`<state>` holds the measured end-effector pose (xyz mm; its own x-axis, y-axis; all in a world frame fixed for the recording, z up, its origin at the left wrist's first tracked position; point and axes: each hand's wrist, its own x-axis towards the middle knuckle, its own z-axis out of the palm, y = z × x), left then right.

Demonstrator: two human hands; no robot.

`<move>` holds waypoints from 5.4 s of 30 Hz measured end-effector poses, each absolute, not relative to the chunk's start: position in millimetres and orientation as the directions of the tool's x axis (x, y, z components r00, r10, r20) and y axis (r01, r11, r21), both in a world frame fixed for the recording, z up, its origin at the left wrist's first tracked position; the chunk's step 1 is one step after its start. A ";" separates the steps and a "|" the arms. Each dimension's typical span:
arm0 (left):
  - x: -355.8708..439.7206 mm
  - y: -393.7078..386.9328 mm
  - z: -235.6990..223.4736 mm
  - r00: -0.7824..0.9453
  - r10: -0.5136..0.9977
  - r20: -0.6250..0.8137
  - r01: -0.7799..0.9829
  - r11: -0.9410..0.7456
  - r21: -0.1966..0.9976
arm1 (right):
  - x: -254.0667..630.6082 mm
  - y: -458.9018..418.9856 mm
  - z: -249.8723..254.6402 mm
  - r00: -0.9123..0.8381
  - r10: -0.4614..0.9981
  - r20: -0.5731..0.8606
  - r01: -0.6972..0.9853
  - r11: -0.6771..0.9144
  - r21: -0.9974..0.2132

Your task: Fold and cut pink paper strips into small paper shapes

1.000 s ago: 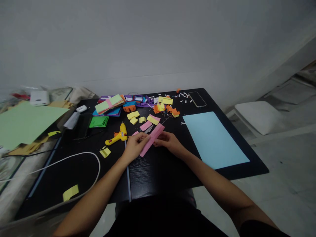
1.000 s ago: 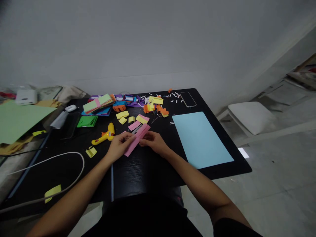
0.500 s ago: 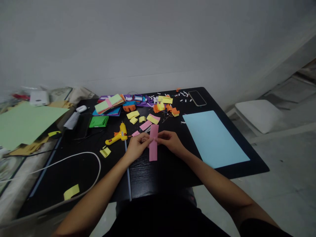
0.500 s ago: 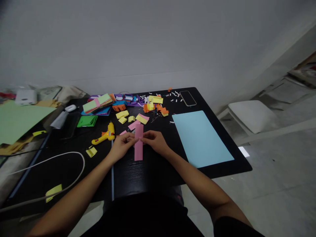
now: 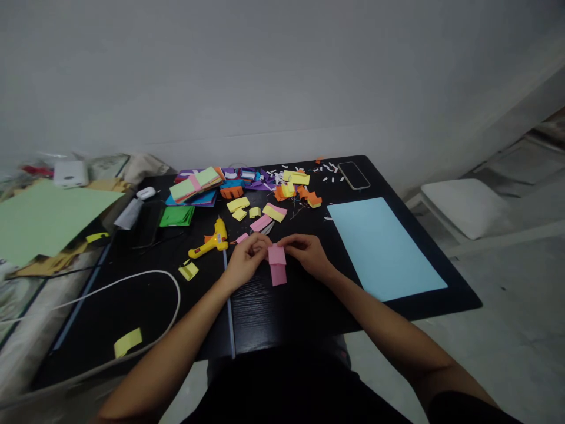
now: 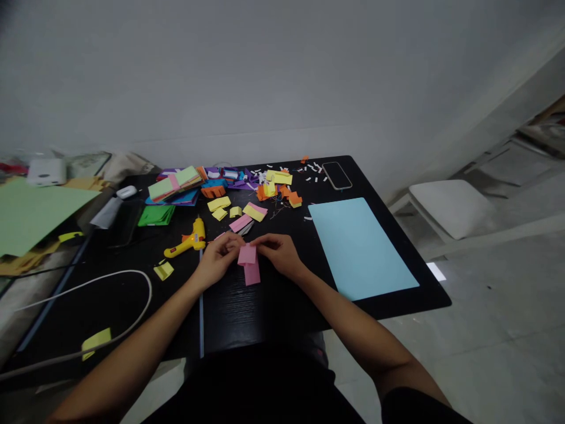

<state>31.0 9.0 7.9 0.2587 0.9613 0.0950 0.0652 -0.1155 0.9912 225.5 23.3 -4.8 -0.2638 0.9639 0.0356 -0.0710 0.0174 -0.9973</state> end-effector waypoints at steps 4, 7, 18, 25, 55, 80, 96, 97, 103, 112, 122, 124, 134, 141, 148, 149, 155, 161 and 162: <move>30.2 8.9 8.3 0.265 0.958 0.110 0.091 -0.138 0.986 | 227.8 21.7 -0.5 -0.275 0.958 0.080 -0.048 0.069 -0.996; 28.2 7.3 11.0 0.283 0.952 0.116 0.122 -0.156 0.980 | 228.9 20.2 0.8 -0.262 0.955 0.137 -0.023 0.136 -0.990; 34.3 1.8 5.0 0.188 0.978 0.095 0.174 -0.129 0.976 | 225.7 12.1 1.5 -0.234 0.927 0.292 0.063 0.314 -0.947; 33.6 0.8 7.8 0.160 0.976 0.149 0.242 -0.185 0.952 | 225.5 11.5 1.9 -0.254 0.958 0.137 -0.071 0.122 -0.990; 30.0 1.6 2.7 0.206 0.958 0.199 0.342 -0.261 0.903 | 221.3 11.6 -2.0 -0.215 0.953 0.215 0.144 0.249 -0.958; 36.9 -0.3 5.3 0.267 0.964 -0.001 0.397 -0.109 0.911 | 225.4 21.2 -4.2 -0.156 0.980 0.125 0.132 0.146 -0.980; 34.0 1.3 0.4 0.339 0.940 0.034 0.415 -0.181 0.892 | 229.5 25.2 -1.9 -0.256 0.964 0.070 0.141 0.109 -0.984; 34.1 1.3 -0.1 0.344 0.938 0.035 0.416 -0.185 0.890 | 230.6 25.5 -1.2 -0.275 0.959 0.068 0.140 0.110 -0.984; 35.0 0.6 2.7 0.357 0.934 0.024 0.419 -0.183 0.890 | 233.1 26.7 -1.9 -0.268 0.963 0.011 0.120 0.045 -0.992; 32.4 2.7 4.0 0.312 0.950 0.037 0.402 -0.167 0.901 | 233.6 28.6 1.8 -0.254 0.964 -0.079 0.063 -0.065 -0.996; 31.2 3.9 6.3 0.270 0.960 0.073 0.400 -0.180 0.899 | 230.6 28.2 -2.1 -0.183 0.983 0.027 0.095 0.045 -0.994; 31.6 3.3 8.2 0.239 0.966 0.103 0.384 -0.191 0.903 | 230.6 27.7 -1.3 -0.185 0.983 0.016 0.092 0.034 -0.995; 26.0 4.1 12.3 0.266 0.862 0.431 0.442 -0.506 0.740 | 230.3 23.6 3.7 -0.311 0.948 -0.074 -0.188 -0.137 -0.972; 18.9 11.3 7.6 0.028 0.905 0.425 0.407 -0.398 0.822 | 228.4 25.6 -4.2 -0.244 0.967 -0.068 -0.193 -0.117 -0.974; 20.2 16.3 0.7 -0.012 0.983 0.184 0.146 -0.181 0.973 | 227.2 26.0 -4.9 -0.233 0.967 -0.106 -0.232 -0.162 -0.959; 20.1 16.1 1.4 -0.014 0.985 0.173 0.137 -0.169 0.976 | 227.4 26.0 -4.5 -0.231 0.967 -0.111 -0.233 -0.166 -0.958; 20.6 15.2 7.2 -0.014 0.982 0.187 0.110 -0.184 0.977 | 226.2 26.2 -8.0 -0.225 0.968 -0.115 -0.235 -0.169 -0.957; 27.0 9.2 9.6 0.022 0.964 0.266 0.229 -0.264 0.937 | 220.8 22.7 -15.7 -0.254 0.962 -0.099 -0.185 -0.149 -0.971; 28.4 8.0 8.5 0.026 0.962 0.272 0.240 -0.270 0.932 | 219.9 21.6 -16.2 -0.265 0.959 -0.097 -0.181 -0.148 -0.972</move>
